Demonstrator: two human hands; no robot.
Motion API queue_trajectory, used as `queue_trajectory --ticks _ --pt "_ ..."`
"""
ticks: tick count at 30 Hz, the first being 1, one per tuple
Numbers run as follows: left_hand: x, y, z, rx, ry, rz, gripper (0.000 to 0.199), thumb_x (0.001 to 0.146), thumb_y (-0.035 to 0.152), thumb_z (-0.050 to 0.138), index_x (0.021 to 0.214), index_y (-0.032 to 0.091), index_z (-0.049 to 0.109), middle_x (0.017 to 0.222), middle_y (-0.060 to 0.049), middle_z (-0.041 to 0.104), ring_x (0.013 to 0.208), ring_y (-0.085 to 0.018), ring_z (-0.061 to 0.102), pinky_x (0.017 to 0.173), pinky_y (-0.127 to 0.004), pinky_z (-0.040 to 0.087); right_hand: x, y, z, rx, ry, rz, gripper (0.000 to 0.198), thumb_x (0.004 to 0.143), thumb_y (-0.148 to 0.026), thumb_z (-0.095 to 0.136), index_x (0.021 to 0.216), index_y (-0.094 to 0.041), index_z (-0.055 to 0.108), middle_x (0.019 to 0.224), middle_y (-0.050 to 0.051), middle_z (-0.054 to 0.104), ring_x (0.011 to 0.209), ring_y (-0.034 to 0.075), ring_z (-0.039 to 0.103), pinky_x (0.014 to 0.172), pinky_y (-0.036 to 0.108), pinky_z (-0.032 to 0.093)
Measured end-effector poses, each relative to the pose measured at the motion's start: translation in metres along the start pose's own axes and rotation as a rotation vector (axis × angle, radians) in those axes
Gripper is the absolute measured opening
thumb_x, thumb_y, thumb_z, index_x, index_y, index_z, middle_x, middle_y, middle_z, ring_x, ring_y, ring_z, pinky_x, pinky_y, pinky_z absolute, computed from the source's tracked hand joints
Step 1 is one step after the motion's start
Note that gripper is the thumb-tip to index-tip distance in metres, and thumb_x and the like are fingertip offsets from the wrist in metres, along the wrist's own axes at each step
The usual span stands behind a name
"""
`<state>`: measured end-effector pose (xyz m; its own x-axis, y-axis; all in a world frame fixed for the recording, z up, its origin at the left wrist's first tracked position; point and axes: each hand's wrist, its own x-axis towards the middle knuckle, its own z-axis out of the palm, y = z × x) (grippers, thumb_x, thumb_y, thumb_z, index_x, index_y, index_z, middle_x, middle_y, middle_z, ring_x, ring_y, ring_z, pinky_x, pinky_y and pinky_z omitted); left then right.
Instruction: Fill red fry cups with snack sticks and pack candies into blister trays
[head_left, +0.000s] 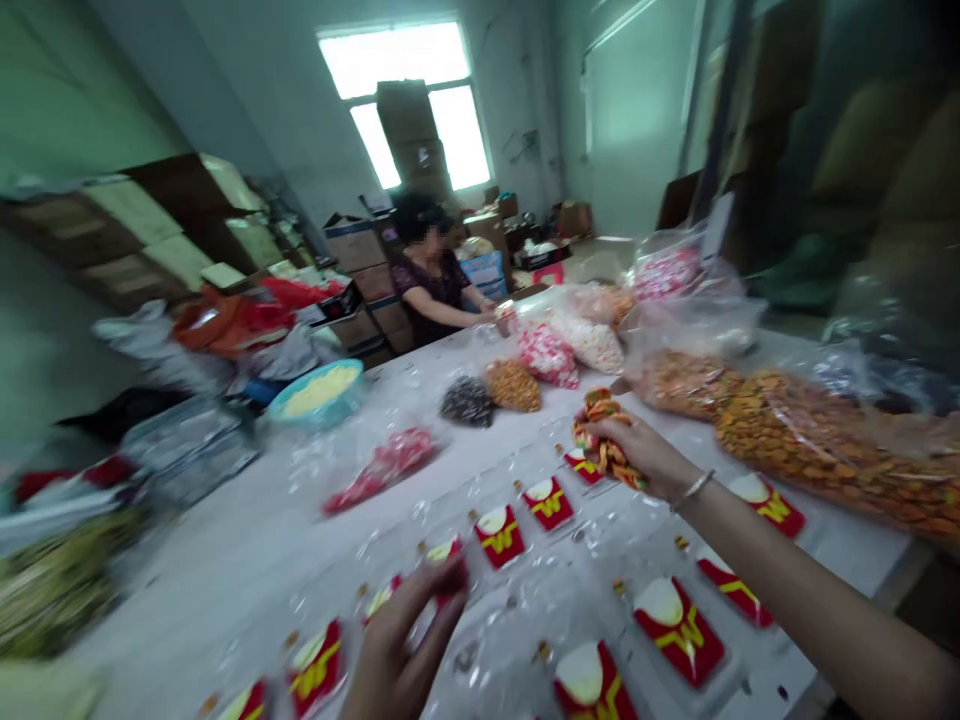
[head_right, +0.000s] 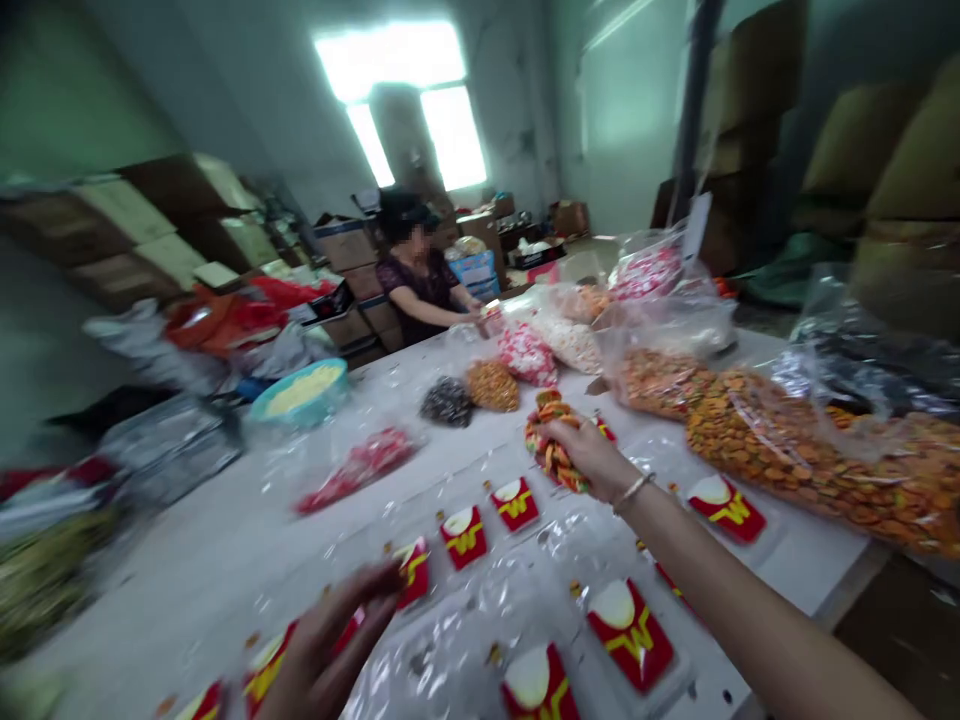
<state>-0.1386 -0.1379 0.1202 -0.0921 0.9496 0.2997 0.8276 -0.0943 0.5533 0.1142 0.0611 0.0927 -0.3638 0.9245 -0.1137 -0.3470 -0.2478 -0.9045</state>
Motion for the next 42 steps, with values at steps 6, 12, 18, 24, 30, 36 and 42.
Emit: queue_trajectory --ticks 6,12,18,24,30,36,42 --pt "-0.007 -0.003 0.007 -0.335 -0.093 0.034 0.039 0.086 0.036 0.057 0.121 0.022 0.055 0.102 -0.007 0.065 0.092 -0.016 0.060 0.086 -0.031 0.048 -0.109 0.098 0.112 -0.023 -0.292 0.307 0.025 0.071 -0.034 0.069 0.087 -0.019 0.058 0.063 -0.004 0.058 0.050 0.009 0.051 0.044 0.019 0.039" --pt "-0.072 -0.045 -0.003 -0.546 -0.040 -0.212 0.021 0.089 0.035 0.051 0.086 0.016 0.061 0.083 -0.004 0.062 0.078 -0.013 0.056 0.072 -0.025 0.045 -0.153 0.144 0.162 -0.048 -0.314 0.445 0.031 0.071 -0.031 0.069 0.098 -0.018 0.061 0.072 -0.002 0.062 0.057 0.010 0.055 0.052 0.020 0.042" --pt "-0.127 -0.121 -0.027 -0.814 0.257 -0.499 0.024 0.082 0.039 0.058 0.085 0.015 0.057 0.073 -0.001 0.058 0.064 -0.010 0.057 0.057 -0.020 0.042 -0.168 0.182 0.196 -0.155 -0.334 0.566 0.037 0.071 -0.038 0.071 0.103 -0.021 0.063 0.079 -0.001 0.065 0.069 0.014 0.061 0.062 0.023 0.049" --pt "-0.169 -0.258 -0.091 -0.365 0.541 -0.815 0.020 0.081 0.033 0.054 0.088 0.014 0.055 0.075 -0.003 0.064 0.064 -0.013 0.063 0.057 -0.023 0.046 -0.170 0.216 0.219 -0.119 -0.298 0.792 0.041 0.065 -0.042 0.074 0.101 -0.024 0.064 0.061 -0.003 0.060 0.056 0.016 0.060 0.053 0.024 0.048" --pt "-0.176 -0.358 -0.157 0.172 0.505 -0.886 0.011 0.083 0.022 0.049 0.082 0.017 0.060 0.079 -0.005 0.065 0.076 -0.015 0.060 0.072 -0.025 0.044 -0.154 0.225 0.240 -0.230 -0.266 0.829 0.040 0.060 -0.047 0.075 0.094 -0.026 0.068 0.068 0.001 0.065 0.057 0.020 0.063 0.055 0.028 0.051" --pt "-0.160 -0.403 -0.163 0.375 0.255 -0.938 0.011 0.077 0.013 0.053 0.078 0.017 0.063 0.074 -0.007 0.065 0.073 -0.018 0.059 0.070 -0.027 0.042 -0.142 0.232 0.255 -0.260 -0.290 0.911 0.046 0.058 -0.051 0.074 0.095 -0.025 0.069 0.067 0.002 0.065 0.060 0.023 0.064 0.061 0.033 0.053" --pt "-0.156 -0.411 -0.156 0.432 0.108 -0.886 0.013 0.079 0.014 0.052 0.080 0.016 0.065 0.092 -0.008 0.062 0.082 -0.015 0.058 0.075 -0.024 0.043 -0.134 0.235 0.269 -0.335 -0.358 0.857 0.045 0.063 -0.050 0.071 0.098 -0.023 0.067 0.076 0.002 0.067 0.074 0.023 0.065 0.067 0.030 0.051"
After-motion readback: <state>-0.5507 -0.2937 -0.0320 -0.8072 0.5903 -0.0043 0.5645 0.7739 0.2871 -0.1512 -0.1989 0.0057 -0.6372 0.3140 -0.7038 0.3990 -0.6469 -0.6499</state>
